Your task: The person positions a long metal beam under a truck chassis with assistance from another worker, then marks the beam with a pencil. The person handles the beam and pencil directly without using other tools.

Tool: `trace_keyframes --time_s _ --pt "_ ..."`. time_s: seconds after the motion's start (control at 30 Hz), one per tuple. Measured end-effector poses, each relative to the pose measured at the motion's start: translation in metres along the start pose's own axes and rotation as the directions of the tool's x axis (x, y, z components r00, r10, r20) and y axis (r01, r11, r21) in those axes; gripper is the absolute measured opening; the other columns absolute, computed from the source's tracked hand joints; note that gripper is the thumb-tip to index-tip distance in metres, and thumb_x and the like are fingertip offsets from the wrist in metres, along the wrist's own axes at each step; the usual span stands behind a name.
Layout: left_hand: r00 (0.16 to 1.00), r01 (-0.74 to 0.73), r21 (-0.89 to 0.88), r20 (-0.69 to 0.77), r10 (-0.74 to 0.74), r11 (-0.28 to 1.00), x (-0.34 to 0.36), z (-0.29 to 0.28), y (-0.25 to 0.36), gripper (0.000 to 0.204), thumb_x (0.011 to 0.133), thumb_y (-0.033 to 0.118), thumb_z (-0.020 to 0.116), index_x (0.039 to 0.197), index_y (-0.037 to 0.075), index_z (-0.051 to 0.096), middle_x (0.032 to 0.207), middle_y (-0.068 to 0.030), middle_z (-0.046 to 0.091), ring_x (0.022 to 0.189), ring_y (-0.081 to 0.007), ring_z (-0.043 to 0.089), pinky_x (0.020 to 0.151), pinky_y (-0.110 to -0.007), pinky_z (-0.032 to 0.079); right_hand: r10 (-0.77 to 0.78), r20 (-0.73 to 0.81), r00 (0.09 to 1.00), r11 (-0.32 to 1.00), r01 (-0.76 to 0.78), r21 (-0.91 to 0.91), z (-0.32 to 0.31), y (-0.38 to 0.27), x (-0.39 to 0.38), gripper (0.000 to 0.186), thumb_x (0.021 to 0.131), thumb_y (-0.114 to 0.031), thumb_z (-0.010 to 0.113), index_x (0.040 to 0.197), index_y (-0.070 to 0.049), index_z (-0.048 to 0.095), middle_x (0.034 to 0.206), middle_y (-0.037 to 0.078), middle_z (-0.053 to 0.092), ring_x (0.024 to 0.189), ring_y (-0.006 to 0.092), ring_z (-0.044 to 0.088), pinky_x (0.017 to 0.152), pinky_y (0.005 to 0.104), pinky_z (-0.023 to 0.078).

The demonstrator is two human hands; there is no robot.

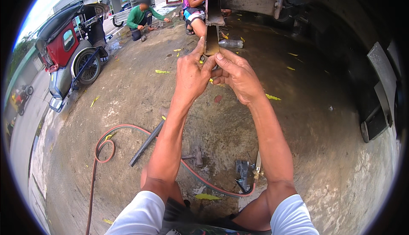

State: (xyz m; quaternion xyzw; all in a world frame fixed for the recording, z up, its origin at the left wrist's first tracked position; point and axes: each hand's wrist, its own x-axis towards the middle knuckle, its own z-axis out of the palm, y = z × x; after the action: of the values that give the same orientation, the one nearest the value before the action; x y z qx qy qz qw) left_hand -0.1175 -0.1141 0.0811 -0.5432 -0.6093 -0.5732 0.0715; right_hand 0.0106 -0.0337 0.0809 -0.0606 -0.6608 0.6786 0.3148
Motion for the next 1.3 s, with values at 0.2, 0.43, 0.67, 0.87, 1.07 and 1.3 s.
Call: trace_keyframes --time_s 0.2,0.43,0.67,0.87,1.07,1.3 --pt "1.000 0.026 0.009 -0.010 -0.026 1.000 -0.001 0.000 0.001 0.036 0.091 0.021 0.071 0.124 0.006 0.069 0.085 -0.0183 0.073 0.071 -0.0210 0.070 0.070 -0.038 0.053 0.013 -0.036 0.999 0.998 -0.015 -0.061 -0.005 0.004 0.001 0.052 0.103 -0.040 0.059 0.140 -0.005 0.055 0.115 0.005 0.067 0.088 0.0135 0.067 0.071 0.0262 0.050" --pt "0.999 -0.049 -0.010 -0.002 0.049 0.999 -0.001 -0.003 0.000 0.059 0.090 0.024 0.075 0.136 -0.009 0.056 0.107 -0.0320 0.069 0.103 -0.0368 0.072 0.083 -0.040 0.056 0.022 -0.068 0.997 0.969 -0.038 -0.245 -0.020 -0.016 -0.011 0.063 0.100 -0.040 0.064 0.145 0.001 0.050 0.122 0.009 0.067 0.092 0.0146 0.068 0.077 0.0275 0.052" --pt "0.996 -0.080 -0.038 -0.033 0.078 0.996 0.002 0.004 -0.006 0.064 0.090 0.031 0.076 0.135 -0.010 0.056 0.089 -0.0287 0.071 0.083 -0.0389 0.074 0.073 -0.043 0.055 -0.140 -0.061 0.988 0.867 0.093 -0.489 -0.031 -0.066 -0.034 0.056 0.099 -0.040 0.065 0.137 0.002 0.058 0.126 0.015 0.069 0.091 0.0153 0.068 0.079 0.0288 0.052" --pt "0.999 -0.027 0.020 -0.030 0.028 0.999 -0.001 -0.002 -0.009 0.063 0.088 0.034 0.077 0.132 -0.007 0.060 0.082 -0.0267 0.071 0.079 -0.0327 0.075 0.072 -0.042 0.056 -0.183 -0.095 0.979 0.871 0.117 -0.478 -0.037 -0.073 -0.039 0.049 0.103 -0.036 0.060 0.132 0.003 0.060 0.126 0.017 0.068 0.091 0.0124 0.066 0.082 0.0258 0.050" --pt "0.984 -0.132 -0.011 -0.126 0.130 0.991 -0.003 0.009 -0.007 0.069 0.085 0.036 0.079 0.128 -0.013 0.059 0.065 -0.0302 0.061 0.066 -0.0429 0.068 0.064 -0.047 0.053 -0.050 -0.327 0.944 0.862 -0.125 -0.491 -0.075 -0.045 -0.036 0.050 0.101 -0.039 0.062 0.131 0.000 0.062 0.123 0.014 0.070 0.087 0.0106 0.067 0.078 0.0248 0.052" --pt "0.990 -0.117 -0.082 -0.089 0.110 0.990 0.003 0.002 -0.013 0.071 0.081 0.036 0.082 0.128 -0.013 0.060 0.076 -0.0276 0.068 0.070 -0.0379 0.072 0.067 -0.042 0.056 -0.080 -0.327 0.942 0.889 -0.081 -0.451 -0.071 -0.045 -0.029 0.046 0.102 -0.035 0.063 0.132 -0.001 0.062 0.124 0.013 0.070 0.087 0.0102 0.067 0.077 0.0243 0.052"
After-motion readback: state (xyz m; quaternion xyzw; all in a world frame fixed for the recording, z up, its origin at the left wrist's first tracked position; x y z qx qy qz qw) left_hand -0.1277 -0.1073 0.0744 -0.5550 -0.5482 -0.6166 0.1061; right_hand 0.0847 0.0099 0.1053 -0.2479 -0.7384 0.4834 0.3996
